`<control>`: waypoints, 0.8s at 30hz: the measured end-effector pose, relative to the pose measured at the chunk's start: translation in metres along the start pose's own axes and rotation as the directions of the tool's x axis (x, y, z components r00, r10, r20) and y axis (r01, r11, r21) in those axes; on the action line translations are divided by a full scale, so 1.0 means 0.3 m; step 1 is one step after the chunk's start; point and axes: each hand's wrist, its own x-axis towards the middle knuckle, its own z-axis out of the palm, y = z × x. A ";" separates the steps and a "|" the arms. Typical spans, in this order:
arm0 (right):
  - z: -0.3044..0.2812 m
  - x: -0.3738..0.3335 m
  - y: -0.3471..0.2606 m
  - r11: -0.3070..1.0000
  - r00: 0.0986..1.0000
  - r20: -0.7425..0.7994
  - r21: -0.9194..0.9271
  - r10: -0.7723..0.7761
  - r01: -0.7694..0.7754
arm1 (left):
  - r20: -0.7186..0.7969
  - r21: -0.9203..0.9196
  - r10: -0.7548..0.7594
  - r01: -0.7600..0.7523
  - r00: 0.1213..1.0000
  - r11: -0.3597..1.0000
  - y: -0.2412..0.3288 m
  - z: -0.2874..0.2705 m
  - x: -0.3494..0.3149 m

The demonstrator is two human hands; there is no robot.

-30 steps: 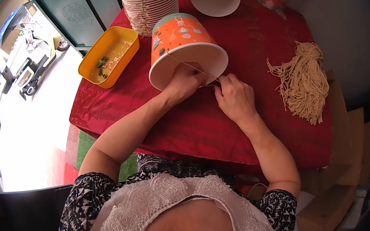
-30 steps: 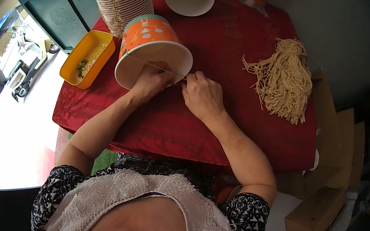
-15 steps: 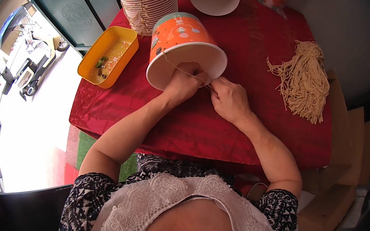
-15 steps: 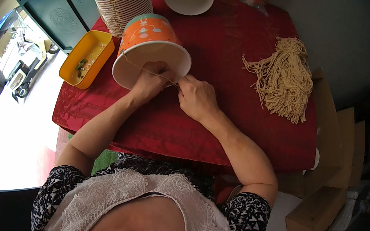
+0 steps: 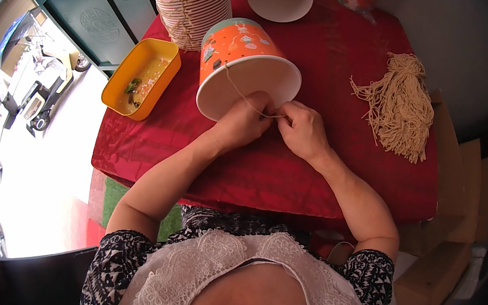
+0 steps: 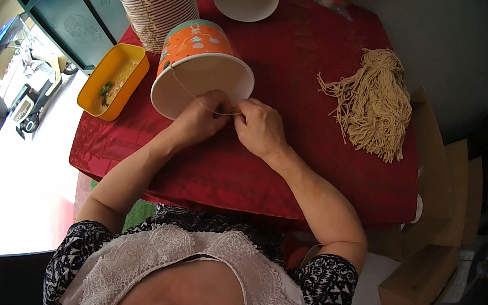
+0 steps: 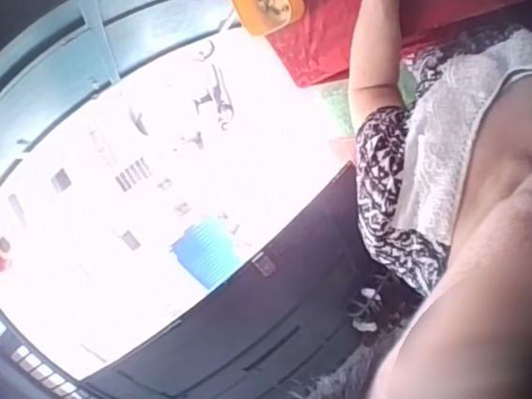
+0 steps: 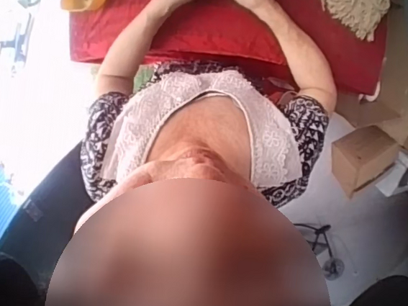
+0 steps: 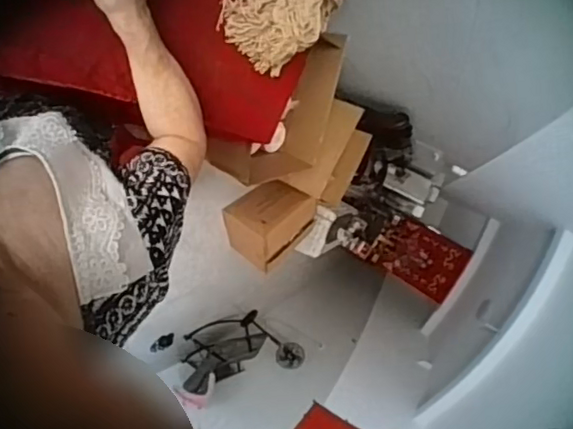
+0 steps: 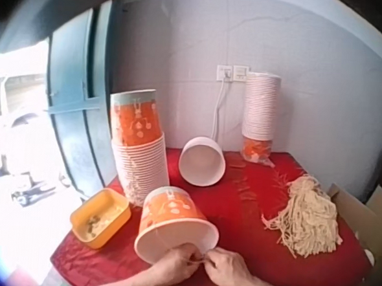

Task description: Attaching string handles to decorative paper buckets by threading the string through pre-punched holes and tying knots.

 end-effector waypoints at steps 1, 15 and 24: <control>0.001 0.000 -0.001 1.000 1.000 -0.002 0.015 0.000 0.000 | -0.002 0.017 -0.001 0.001 1.000 1.000 0.000 0.004 0.000; -0.039 0.004 -0.013 0.980 0.990 -0.078 0.154 -0.114 0.125 | -0.061 -0.031 0.079 -0.081 0.995 0.996 0.001 0.003 0.005; -0.132 -0.004 -0.011 0.829 0.874 -0.227 0.287 -0.429 0.481 | 0.014 -0.281 -0.236 0.230 0.972 0.932 0.009 -0.029 0.021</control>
